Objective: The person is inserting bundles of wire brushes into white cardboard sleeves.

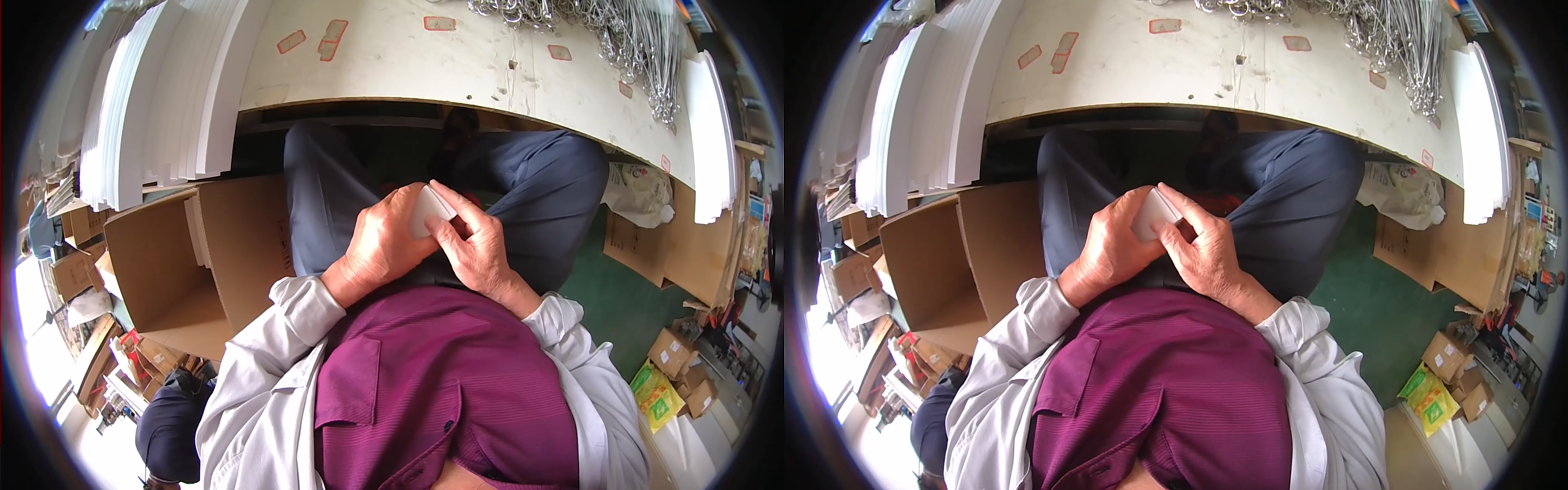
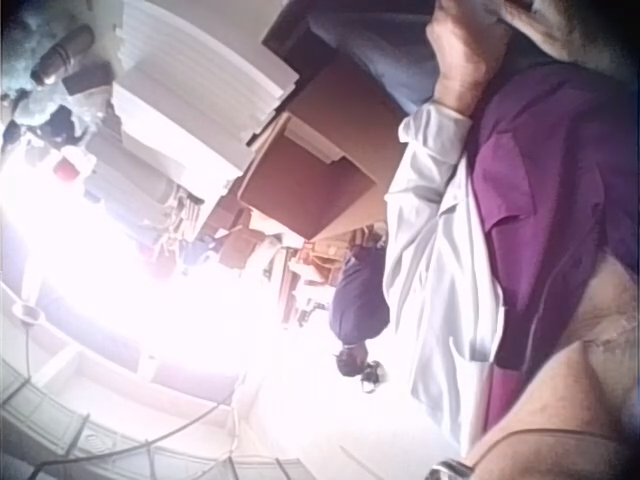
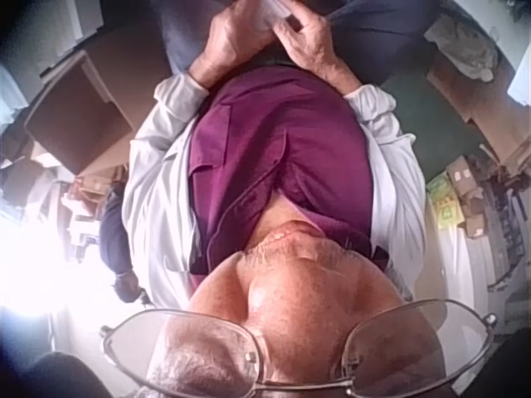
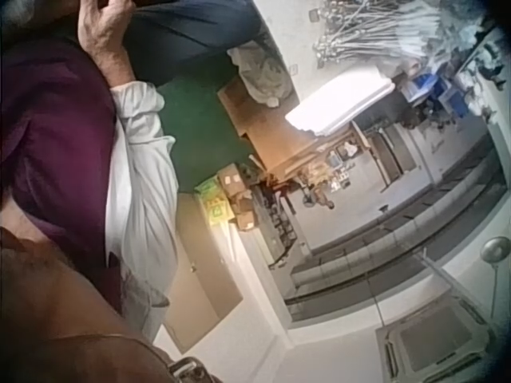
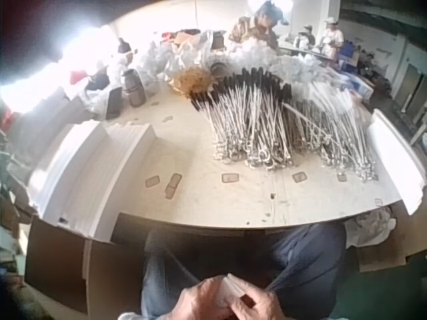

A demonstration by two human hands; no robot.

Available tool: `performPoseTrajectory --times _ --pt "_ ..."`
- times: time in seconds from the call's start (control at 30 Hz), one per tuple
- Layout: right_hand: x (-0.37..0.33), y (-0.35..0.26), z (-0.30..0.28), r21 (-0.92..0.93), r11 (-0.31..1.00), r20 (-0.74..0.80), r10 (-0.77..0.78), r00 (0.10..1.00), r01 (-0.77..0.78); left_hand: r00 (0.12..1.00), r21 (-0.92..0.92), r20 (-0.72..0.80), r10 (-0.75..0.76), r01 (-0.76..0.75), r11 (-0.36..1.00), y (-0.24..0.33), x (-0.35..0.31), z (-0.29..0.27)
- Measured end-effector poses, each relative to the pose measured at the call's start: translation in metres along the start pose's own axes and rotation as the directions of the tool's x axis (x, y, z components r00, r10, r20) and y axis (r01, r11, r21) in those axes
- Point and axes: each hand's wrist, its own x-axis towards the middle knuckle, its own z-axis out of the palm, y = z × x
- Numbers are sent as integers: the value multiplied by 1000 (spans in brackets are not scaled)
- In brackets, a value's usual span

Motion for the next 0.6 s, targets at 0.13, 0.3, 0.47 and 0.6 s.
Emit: performPoseTrajectory --times 0.13,0.3,0.47,0.6 --pt "-3 -1 2 101 985 57 137 989 -143 1000 1 1 -15 15 1000 -1 0 -1" --pt "1 5 6 5 1000 6 -31 1000 31 999 5 -16 -31 31 1000 -4 0 -1" --pt "4 -1 4 -58 998 51 13 999 -10 998 -41 -2 -67 67 997 1 4 -5" --pt "8 4 10 -55 996 17 -62 998 63 996 -40 -28 -87 85 996 2 6 -5"
